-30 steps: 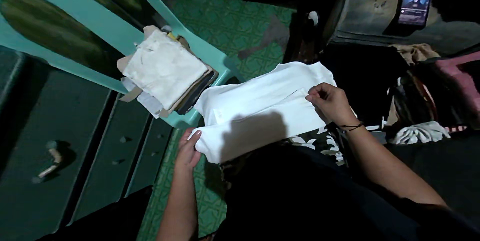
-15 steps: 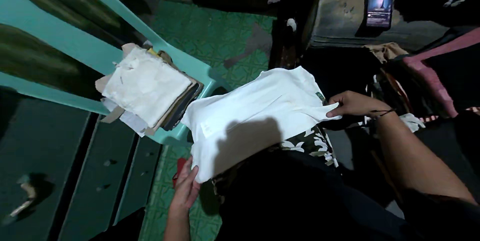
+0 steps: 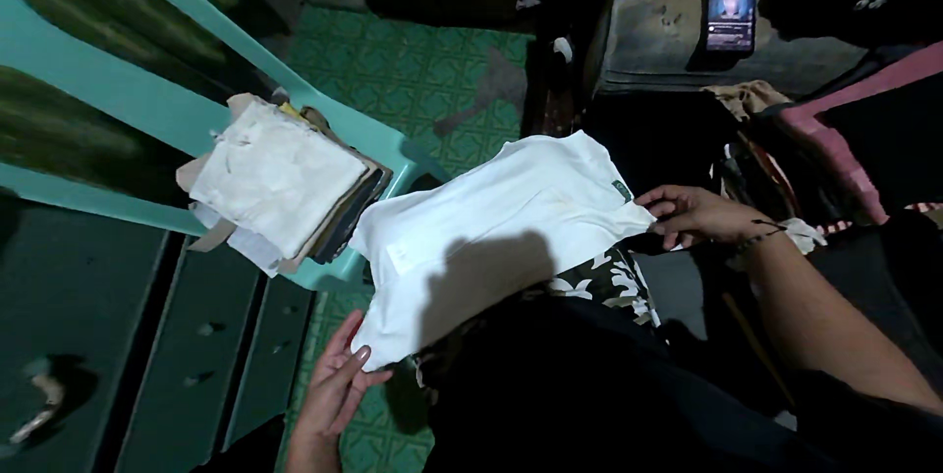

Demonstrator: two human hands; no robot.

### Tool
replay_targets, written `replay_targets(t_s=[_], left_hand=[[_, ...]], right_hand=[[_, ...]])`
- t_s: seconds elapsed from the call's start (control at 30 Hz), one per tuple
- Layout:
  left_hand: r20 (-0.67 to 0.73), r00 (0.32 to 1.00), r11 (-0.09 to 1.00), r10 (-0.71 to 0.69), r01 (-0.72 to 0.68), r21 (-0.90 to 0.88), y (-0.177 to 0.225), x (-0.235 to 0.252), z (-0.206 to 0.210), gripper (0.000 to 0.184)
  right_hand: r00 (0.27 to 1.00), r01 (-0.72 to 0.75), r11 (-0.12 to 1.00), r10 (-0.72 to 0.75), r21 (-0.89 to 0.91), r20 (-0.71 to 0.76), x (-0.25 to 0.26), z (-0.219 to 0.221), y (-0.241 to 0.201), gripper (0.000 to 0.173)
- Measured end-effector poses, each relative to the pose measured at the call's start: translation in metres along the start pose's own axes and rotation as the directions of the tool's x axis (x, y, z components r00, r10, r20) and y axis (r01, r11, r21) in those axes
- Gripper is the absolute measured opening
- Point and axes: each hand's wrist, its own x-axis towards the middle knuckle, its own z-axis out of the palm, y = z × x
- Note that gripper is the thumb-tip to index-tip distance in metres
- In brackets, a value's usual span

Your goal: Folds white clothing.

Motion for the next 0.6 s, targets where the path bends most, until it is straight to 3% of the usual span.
replay_targets(t_s=[0.07,0.13,0.3,0.6], left_hand=[[-0.023,0.999,0.999,0.033,-0.034,-0.029,-0.002,0.0,-0.001,0.054],[-0.022,0.999,0.999,0.037,-0.038,-0.019,-0.002,0.0,-0.002,0.043],[-0.044,0.997,0.998,0.059,-0.058,0.025,0.011,-0.005,-0.009,0.039],[-0.015,0.998,0.994,0.056,-0.055,0.094,0.026,-0.007,-0.02,0.036]], right_hand=[[0.996,-0.012,0.997,0.018,0.07,-0.085,0.003,0.011,0.008,0.047],[0.983,0.013,0.988,0.015,0.152,-0.182,0.003,0.017,0.011,0.042],[0.946,0.134,0.96,-0.05,0.245,-0.32,-0.006,0.008,0.01,0.032],[0.914,0.308,0.92,-0.216,0.242,-0.345,-0.017,-0.005,0.024,0.029]])
